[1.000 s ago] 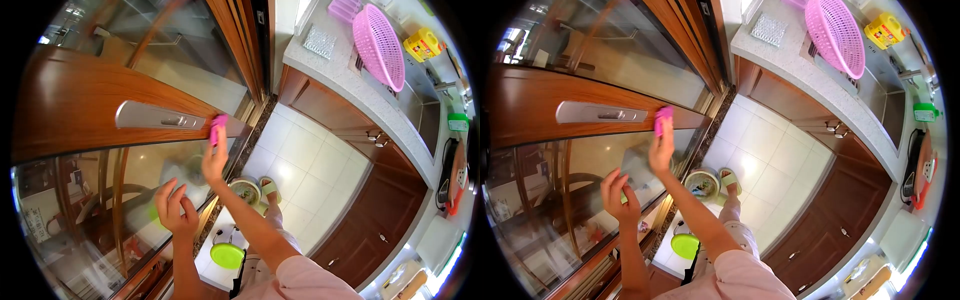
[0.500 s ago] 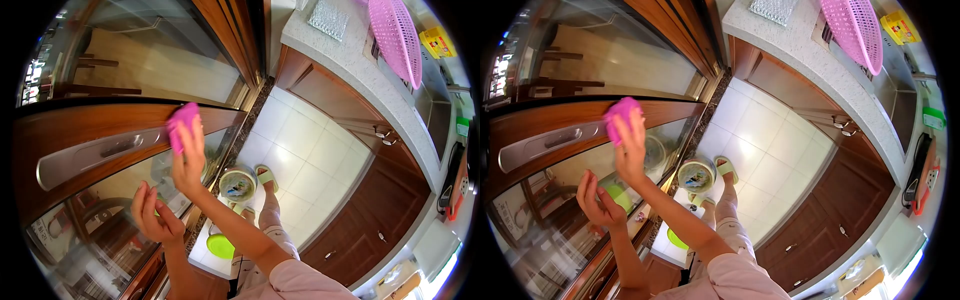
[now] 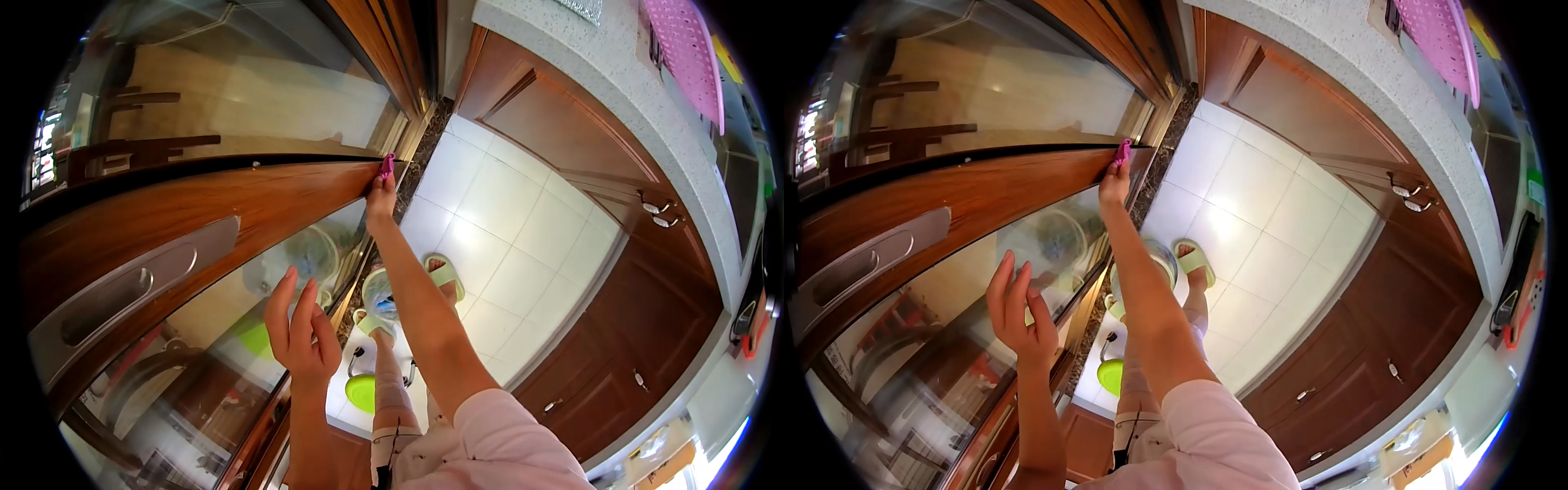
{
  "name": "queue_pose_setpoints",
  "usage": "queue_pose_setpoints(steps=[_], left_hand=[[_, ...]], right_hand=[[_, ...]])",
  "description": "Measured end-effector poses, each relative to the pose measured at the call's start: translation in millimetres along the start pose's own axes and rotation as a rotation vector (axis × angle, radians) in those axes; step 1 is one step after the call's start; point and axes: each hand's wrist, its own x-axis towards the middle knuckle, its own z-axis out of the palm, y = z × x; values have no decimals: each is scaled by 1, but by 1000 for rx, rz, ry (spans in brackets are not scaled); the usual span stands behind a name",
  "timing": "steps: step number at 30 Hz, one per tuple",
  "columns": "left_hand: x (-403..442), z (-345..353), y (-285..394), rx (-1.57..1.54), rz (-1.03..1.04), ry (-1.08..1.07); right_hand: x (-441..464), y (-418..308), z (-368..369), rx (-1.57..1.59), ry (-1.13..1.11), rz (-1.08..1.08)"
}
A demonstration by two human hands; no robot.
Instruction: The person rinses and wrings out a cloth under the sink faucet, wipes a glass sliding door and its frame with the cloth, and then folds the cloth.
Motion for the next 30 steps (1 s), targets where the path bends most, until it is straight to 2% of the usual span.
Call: queue_pose_setpoints(steps=[1,5,7,10,12,14,16,18,20,21,23,25,27,30], left_hand=[[-1,1,0,-9,-9,-14],[-1,2,-4,-23,-6,-12],[-2,-1,-3,-17,-20,9],[-3,1,-10,0,3,39],[-6,8,-18,-6,12,9],[-14,16,-24,-19,8,-29],[-23,25,-31,-18,22,-71],[-33,32,-37,-10,31,-98],[-42,37,-43,-6,45,-109],[-47,36,-45,-2,32,-128],[-55,33,-47,-3,21,-147],[-62,30,-48,-26,-5,-151],[-74,26,-49,-68,-50,-147],[-95,15,-51,-70,-117,-192]], right_hand=[[-21,-8,1,-3,-24,-58],[-179,-141,14,-7,-171,-275],[-228,-180,19,-32,-253,-374],[-213,-153,17,-91,-241,-550],[-178,-114,16,-145,-131,-573],[-123,-83,12,-55,-68,-466],[-67,-55,-1,-37,-80,-261],[0,3,-12,-82,-12,-360],[66,68,-31,53,-43,37],[80,75,-29,34,-15,43],[75,77,-28,2,22,58],[49,44,-20,-22,38,57],[7,22,-8,103,17,-100],[-89,-38,10,87,-13,-251]])
